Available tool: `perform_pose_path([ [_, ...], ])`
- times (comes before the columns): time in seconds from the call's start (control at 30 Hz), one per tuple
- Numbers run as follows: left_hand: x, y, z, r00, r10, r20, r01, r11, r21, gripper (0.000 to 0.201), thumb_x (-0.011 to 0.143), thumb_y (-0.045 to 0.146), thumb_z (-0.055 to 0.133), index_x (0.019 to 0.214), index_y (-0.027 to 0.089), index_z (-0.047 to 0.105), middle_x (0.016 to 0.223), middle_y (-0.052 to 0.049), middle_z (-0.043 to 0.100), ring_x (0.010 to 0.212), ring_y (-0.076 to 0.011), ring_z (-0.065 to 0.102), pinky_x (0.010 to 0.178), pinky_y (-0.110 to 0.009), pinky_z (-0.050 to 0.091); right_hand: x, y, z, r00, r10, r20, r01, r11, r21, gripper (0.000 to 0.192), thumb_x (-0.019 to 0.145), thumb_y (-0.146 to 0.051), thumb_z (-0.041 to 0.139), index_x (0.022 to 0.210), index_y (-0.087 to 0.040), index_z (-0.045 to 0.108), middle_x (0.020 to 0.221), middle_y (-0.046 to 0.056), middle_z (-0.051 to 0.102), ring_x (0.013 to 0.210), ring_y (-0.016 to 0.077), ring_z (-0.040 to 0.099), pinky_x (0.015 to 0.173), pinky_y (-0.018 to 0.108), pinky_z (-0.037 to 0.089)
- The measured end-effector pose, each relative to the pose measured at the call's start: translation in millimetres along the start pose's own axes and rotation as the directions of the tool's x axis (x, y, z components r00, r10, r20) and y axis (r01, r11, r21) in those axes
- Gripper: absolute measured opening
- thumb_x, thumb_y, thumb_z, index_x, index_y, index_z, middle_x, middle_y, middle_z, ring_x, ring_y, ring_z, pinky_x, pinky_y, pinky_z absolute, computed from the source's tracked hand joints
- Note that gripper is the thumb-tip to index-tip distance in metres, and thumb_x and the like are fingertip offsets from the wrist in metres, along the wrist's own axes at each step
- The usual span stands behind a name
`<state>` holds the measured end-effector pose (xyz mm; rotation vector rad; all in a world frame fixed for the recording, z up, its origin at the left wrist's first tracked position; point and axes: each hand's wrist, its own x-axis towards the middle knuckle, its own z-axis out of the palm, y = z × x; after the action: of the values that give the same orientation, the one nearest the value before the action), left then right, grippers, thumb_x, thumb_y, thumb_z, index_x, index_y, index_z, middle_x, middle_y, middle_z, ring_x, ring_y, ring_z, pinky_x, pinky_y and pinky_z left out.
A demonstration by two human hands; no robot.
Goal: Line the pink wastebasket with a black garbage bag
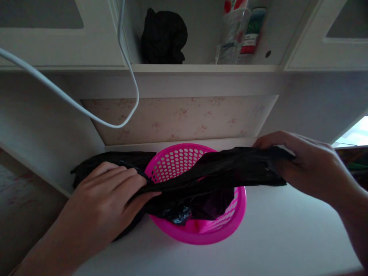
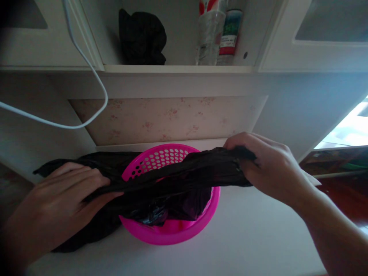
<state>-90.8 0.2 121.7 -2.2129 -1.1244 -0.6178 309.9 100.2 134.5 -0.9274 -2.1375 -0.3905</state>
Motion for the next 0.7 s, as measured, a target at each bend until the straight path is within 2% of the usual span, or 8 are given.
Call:
perform_pose_path([
  [0.07, 0, -1, -2.3, 0.978, -0.195, -0.068, 0.198, 0.979, 0.04, 0.012, 0.108, 0.026, 0.048, 0.108, 0.025, 0.06, 0.094, -0.003, 0.068, 0.087, -0.0235, 0.066, 0.082, -0.043, 0.052, 1, 6, 4, 0.99, 0.115, -0.084, -0.123, 0.987, -0.1, 0.038, 0.068, -0.013, 0.05, 0.1, -0.027, 0.063, 0.097, 0.003, 0.076, 0.082, 0.0271, 0.073, 0.069, 0.04, 0.056],
  [0.13, 2, 6, -1.8, 0.934, -0.312, -0.172, 0.342, 0.921, 0.187, 0.024, 0.105, 0.018, 0.047, 0.124, 0.02, 0.062, 0.112, -0.011, 0.067, 0.106, -0.0322, 0.066, 0.092, -0.053, 0.052, 5, 2, 10, 0.978, 0.125, -0.167, -0.153, 0.974, -0.165, 0.03, 0.075, -0.013, 0.054, 0.102, -0.024, 0.059, 0.108, 0.009, 0.075, 0.098, 0.0332, 0.072, 0.081, 0.048, 0.057],
  [0.23, 8, 33, 2.2, 0.954, -0.131, -0.268, 0.205, 0.941, 0.27, 0.031, 0.097, 0.011, 0.061, 0.127, 0.016, 0.064, 0.12, -0.017, 0.065, 0.116, -0.0389, 0.063, 0.099, -0.061, 0.049, 6, -27, 19, 0.98, -0.031, -0.194, -0.008, 0.981, -0.194, 0.027, 0.09, -0.019, 0.065, 0.115, -0.019, 0.057, 0.13, 0.019, 0.067, 0.122, 0.0398, 0.063, 0.1, 0.059, 0.053],
  [0.33, 13, 58, 10.7, 0.997, 0.057, -0.049, -0.061, 0.995, -0.074, 0.018, 0.1, 0.011, 0.058, 0.113, 0.02, 0.066, 0.106, -0.006, 0.07, 0.099, -0.0245, 0.068, 0.094, -0.043, 0.055, 0, -72, 23, 0.934, -0.29, -0.208, 0.268, 0.955, -0.128, 0.027, 0.089, -0.011, 0.072, 0.112, -0.02, 0.061, 0.128, 0.013, 0.066, 0.122, 0.0307, 0.06, 0.111, 0.053, 0.048],
  [0.4, 18, 61, 19.8, 0.987, 0.068, 0.146, -0.028, 0.966, -0.259, 0.015, 0.104, 0.021, 0.056, 0.115, 0.022, 0.066, 0.108, -0.003, 0.074, 0.095, -0.0226, 0.071, 0.086, -0.04, 0.06, -3, -95, 26, 0.831, -0.541, -0.13, 0.553, 0.83, 0.076, 0.011, 0.096, -0.011, 0.062, 0.1, -0.022, 0.066, 0.111, 0.003, 0.072, 0.104, 0.0205, 0.064, 0.106, 0.038, 0.052],
  [0.43, 22, 58, 25.1, 0.976, 0.044, 0.212, 0.017, 0.961, -0.275, 0.02, 0.104, 0.026, 0.059, 0.122, 0.022, 0.066, 0.116, -0.005, 0.076, 0.1, -0.0248, 0.073, 0.087, -0.042, 0.062, -3, -101, 29, 0.804, -0.591, -0.067, 0.592, 0.785, 0.184, 0.014, 0.1, -0.012, 0.058, 0.099, -0.021, 0.068, 0.108, 0.002, 0.074, 0.099, 0.0183, 0.065, 0.102, 0.034, 0.055],
  [0.57, 35, 32, 43.1, 0.926, -0.032, 0.376, 0.157, 0.939, -0.307, 0.064, 0.093, 0.043, 0.078, 0.149, 0.019, 0.056, 0.148, -0.013, 0.066, 0.132, -0.0334, 0.066, 0.111, -0.052, 0.054, 8, -81, 53, 0.838, -0.463, 0.288, 0.382, 0.875, 0.297, 0.038, 0.102, -0.021, 0.061, 0.139, -0.011, 0.062, 0.138, 0.013, 0.069, 0.127, 0.023, 0.066, 0.108, 0.035, 0.056],
  [0.7, 40, 19, 44.6, 0.751, -0.085, 0.655, 0.367, 0.878, -0.306, 0.059, 0.095, 0.05, 0.073, 0.147, 0.024, 0.063, 0.13, -0.013, 0.077, 0.115, -0.0357, 0.076, 0.098, -0.051, 0.061, 17, -42, 77, 0.745, -0.321, 0.584, 0.249, 0.947, 0.203, 0.056, 0.097, -0.019, 0.068, 0.152, -0.016, 0.056, 0.132, 0.016, 0.073, 0.119, 0.0291, 0.072, 0.099, 0.039, 0.059],
])
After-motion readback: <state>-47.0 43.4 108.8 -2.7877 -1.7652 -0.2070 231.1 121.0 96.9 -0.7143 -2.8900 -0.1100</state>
